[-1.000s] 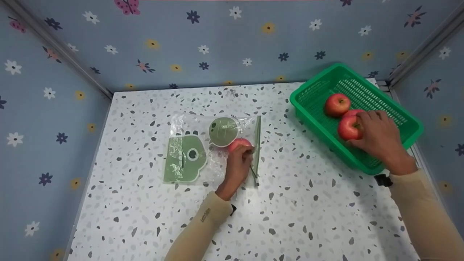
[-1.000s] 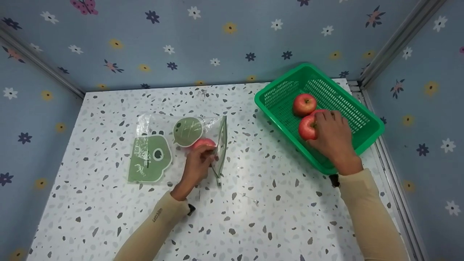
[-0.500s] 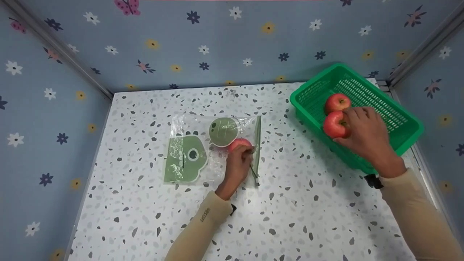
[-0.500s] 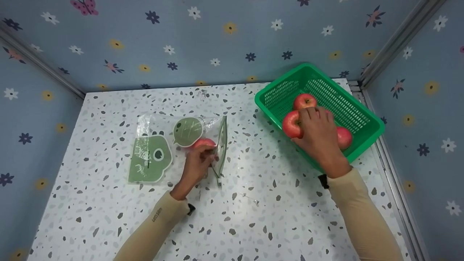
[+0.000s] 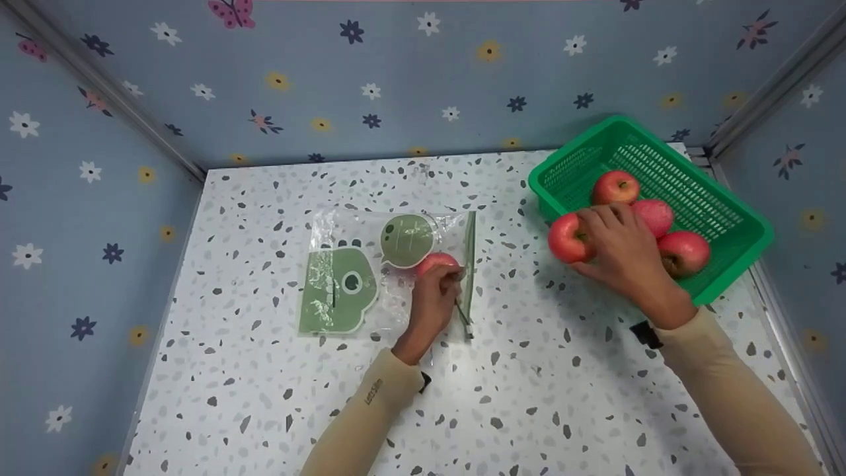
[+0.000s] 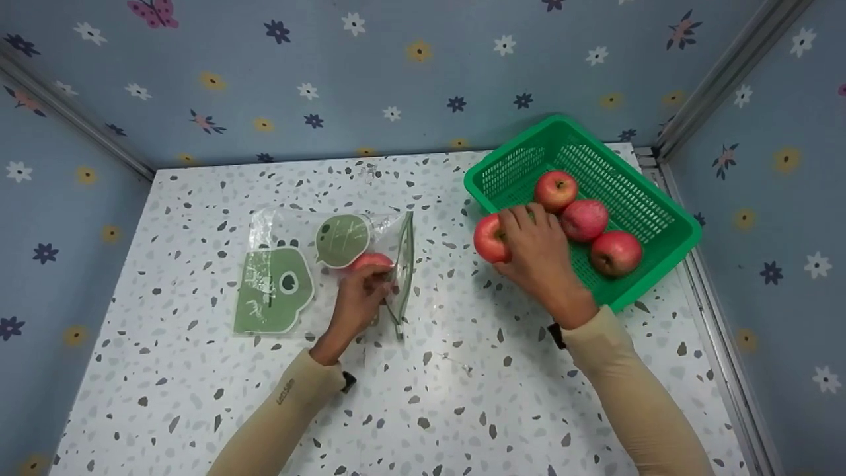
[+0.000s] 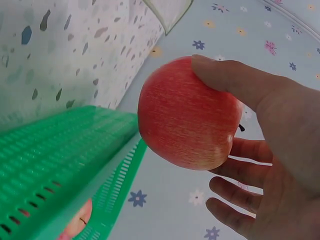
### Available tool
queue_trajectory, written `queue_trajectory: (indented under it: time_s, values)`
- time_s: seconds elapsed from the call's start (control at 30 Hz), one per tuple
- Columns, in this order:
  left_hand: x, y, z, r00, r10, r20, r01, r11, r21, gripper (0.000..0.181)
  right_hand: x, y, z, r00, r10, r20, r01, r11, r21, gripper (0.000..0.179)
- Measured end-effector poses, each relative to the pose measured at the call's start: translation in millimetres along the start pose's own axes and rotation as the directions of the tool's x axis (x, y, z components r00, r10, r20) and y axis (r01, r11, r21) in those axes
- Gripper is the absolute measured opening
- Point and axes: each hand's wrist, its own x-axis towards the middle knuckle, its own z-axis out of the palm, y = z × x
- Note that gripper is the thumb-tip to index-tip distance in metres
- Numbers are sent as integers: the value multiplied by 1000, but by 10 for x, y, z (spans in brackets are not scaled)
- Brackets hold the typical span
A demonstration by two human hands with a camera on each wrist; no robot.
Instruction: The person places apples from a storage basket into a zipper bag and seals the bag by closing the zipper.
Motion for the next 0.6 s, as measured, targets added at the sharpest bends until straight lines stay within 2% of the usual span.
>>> queue_trajectory:
  time_s: [0.3,0.6]
  values:
    - [-5,-3,5,1000,5,-6,-5,1000,-19,27,47,-135,198,1000,-9,4,8,1000,25,76]
    - [-4,-13,-10,1000,13,-1,-13,999,30,29,95,-272,337,996,-28,89,27,1000,11,84]
